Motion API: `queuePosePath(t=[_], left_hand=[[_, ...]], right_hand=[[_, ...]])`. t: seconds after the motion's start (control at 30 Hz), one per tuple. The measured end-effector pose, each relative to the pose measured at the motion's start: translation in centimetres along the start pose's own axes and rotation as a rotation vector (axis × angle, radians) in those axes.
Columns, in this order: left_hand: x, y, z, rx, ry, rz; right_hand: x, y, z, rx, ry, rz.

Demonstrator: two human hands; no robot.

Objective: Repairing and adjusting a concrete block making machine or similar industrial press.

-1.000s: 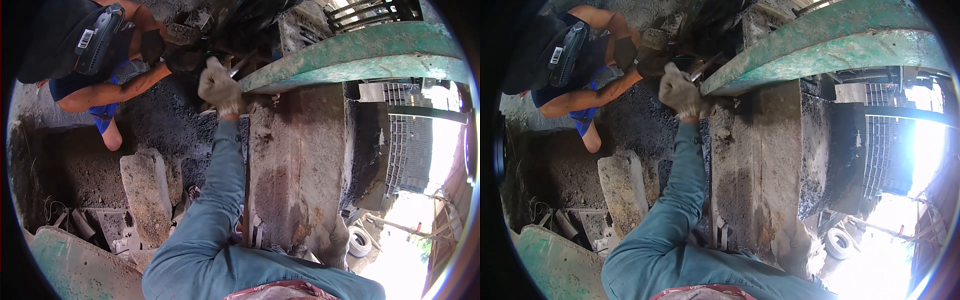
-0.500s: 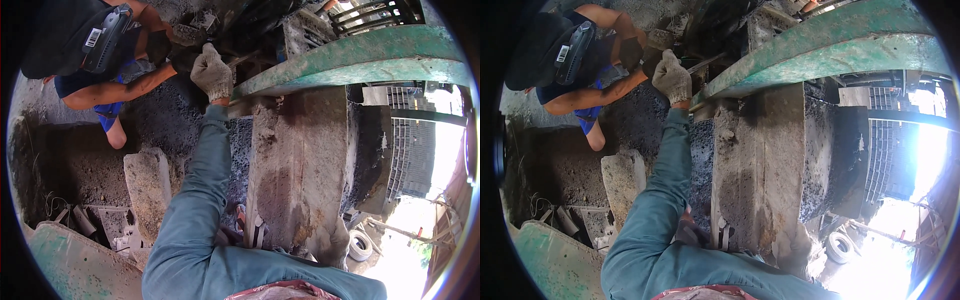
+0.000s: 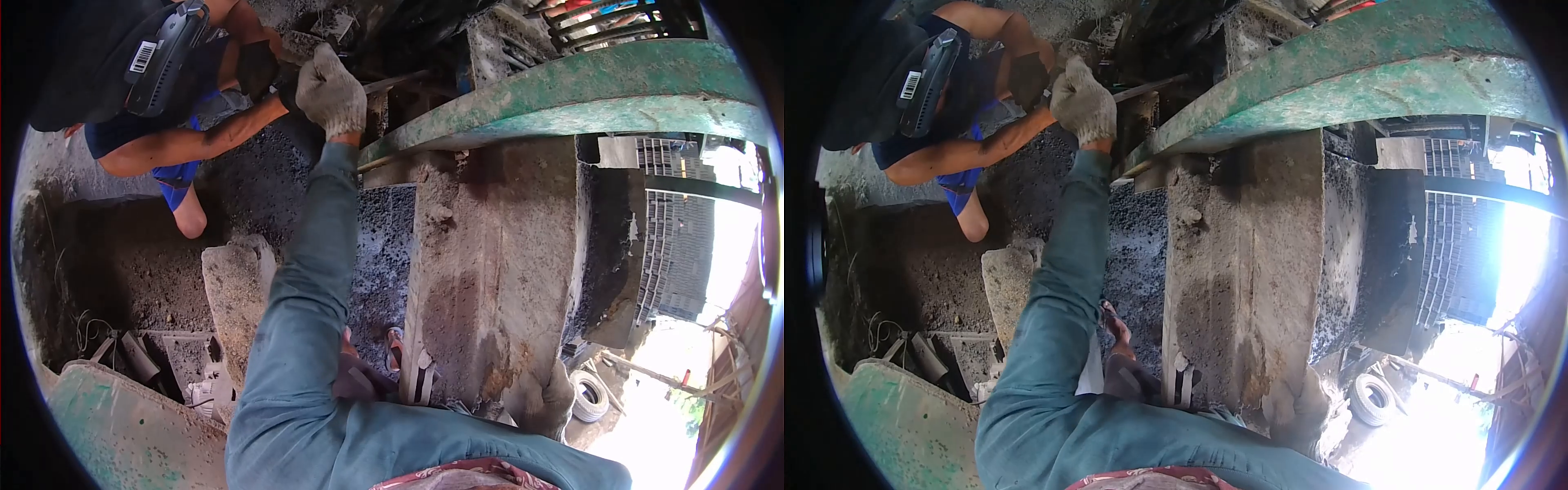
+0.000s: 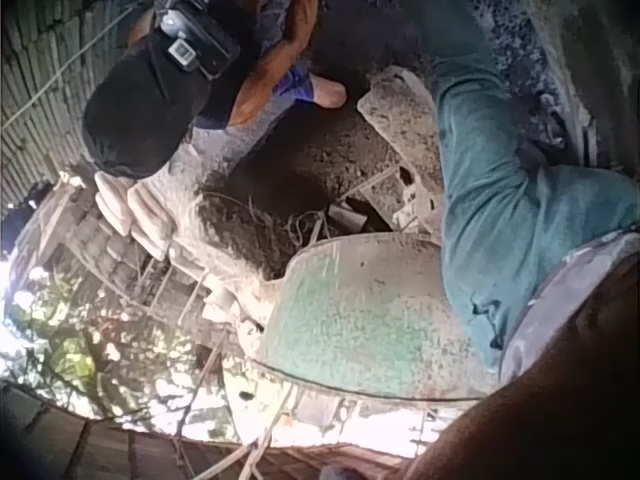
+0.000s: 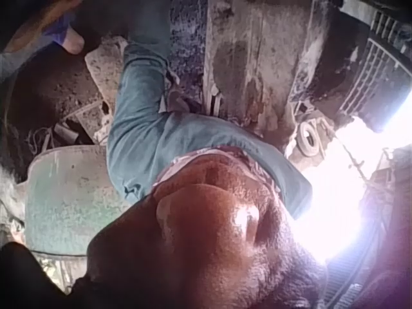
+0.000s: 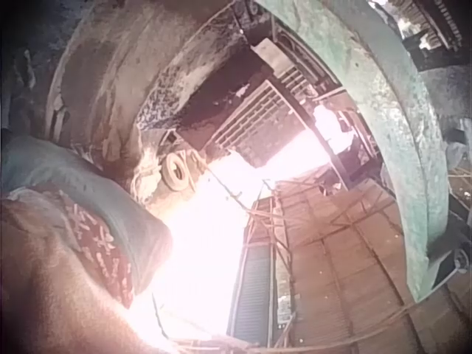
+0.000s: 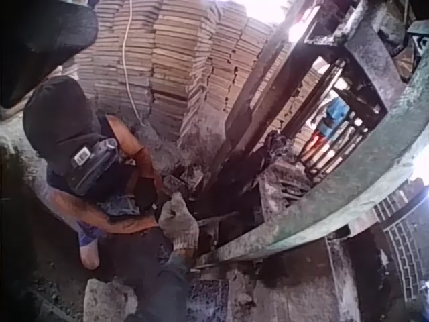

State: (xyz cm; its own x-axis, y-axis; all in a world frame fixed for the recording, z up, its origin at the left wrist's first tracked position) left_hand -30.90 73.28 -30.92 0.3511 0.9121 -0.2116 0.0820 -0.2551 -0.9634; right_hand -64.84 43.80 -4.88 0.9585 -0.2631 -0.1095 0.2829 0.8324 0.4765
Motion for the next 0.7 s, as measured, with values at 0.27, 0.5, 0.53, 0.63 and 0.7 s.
queuePosePath(t=[0.27, 0.5, 0.53, 0.63, 0.7], left_hand=[[10.7, 5.2, -5.8, -0.258, 0.328, 0.056], [10.6, 2.9, -6.2, 0.071, 0.283, -0.115], [8.3, 2.7, -6.0, -0.183, 0.261, 0.263], [7.3, 3.3, -4.4, -0.632, 0.252, 0.703], [7.6, 3.9, -3.5, -0.763, 0.372, 1.006]], right_hand=[[0.5, 2.0, 0.2, -0.089, 0.029, 0.034], [0.7, 1.1, 1.3, -0.102, 0.161, 0.154], [1.0, 1.1, 1.4, -0.168, 0.179, 0.228], [1.3, 1.7, 1.1, -0.197, 0.202, 0.322], [1.1, 1.7, 0.9, -0.168, 0.206, 0.325]])
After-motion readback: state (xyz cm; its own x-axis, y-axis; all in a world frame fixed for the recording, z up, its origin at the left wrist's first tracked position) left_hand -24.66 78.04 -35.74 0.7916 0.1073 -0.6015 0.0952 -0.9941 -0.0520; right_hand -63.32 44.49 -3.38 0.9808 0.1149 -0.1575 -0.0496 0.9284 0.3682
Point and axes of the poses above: each hand's wrist, its own x-axis towards the middle knuckle, its own z-axis out of the back of the hand, y = z × x, the point moved 3 cm from there along x, towards the middle knuckle, and after that the axes turned 10 degrees about z, right-handed, at the moved point
